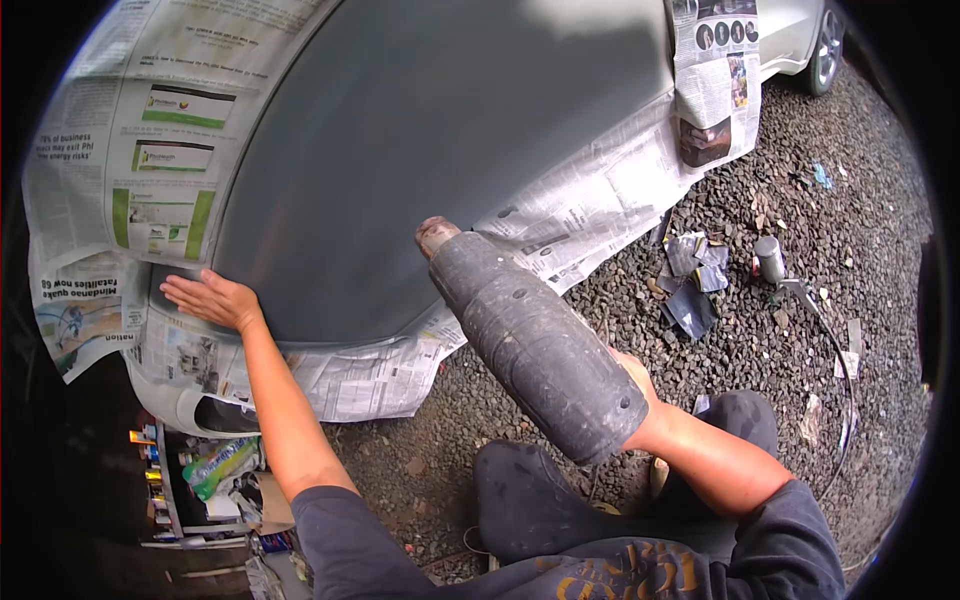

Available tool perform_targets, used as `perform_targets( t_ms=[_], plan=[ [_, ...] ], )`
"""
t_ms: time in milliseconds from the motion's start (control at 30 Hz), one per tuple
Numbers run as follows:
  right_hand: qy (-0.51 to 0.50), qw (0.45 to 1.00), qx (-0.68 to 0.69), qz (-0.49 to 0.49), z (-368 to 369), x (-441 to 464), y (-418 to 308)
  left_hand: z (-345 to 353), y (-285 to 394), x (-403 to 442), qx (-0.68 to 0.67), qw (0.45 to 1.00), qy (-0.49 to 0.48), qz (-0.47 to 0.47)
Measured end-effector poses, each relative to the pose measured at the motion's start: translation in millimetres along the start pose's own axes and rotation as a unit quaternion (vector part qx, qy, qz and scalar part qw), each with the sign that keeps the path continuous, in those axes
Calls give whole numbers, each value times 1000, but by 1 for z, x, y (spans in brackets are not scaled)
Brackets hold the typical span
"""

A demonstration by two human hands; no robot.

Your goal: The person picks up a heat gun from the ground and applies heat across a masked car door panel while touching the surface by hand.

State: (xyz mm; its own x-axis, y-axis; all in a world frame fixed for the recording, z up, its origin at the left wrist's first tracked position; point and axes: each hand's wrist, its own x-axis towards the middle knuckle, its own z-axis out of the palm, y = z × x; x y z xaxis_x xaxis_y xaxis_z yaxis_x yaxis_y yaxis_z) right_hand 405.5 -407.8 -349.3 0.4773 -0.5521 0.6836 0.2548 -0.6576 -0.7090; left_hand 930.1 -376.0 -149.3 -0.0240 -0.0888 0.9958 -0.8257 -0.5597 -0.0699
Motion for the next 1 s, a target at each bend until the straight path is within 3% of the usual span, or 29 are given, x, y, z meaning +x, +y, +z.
perform_targets(
  t_ms=[133,233,333,400,467,567,833,900,1000],
  plan=[
    [-2,991,90,95,13,-13,16,-2,1,0,-1,1000,-14,-6],
    [16,987,114,111,14,-22,25,3,2,-6,-8,999,19,-48],
    [-15,996,32,83,6,-22,23,7,13,-31,-22,988,49,-142],
    [-65,992,-104,38,-9,-17,12,7,32,-58,-24,972,53,-229],
    [-27,989,51,137,-9,-21,6,6,63,-86,-27,950,59,-304],
    [24,931,242,272,-12,-33,6,23,86,-125,-12,939,20,-342],
    [35,824,410,391,-8,-76,46,26,96,-137,-1,939,13,-343],
    [32,839,390,377,-7,-69,47,26,96,-134,-2,938,15,-345],
    [-6,942,181,282,-10,-39,35,26,95,-135,3,939,16,-344]
  ],
)
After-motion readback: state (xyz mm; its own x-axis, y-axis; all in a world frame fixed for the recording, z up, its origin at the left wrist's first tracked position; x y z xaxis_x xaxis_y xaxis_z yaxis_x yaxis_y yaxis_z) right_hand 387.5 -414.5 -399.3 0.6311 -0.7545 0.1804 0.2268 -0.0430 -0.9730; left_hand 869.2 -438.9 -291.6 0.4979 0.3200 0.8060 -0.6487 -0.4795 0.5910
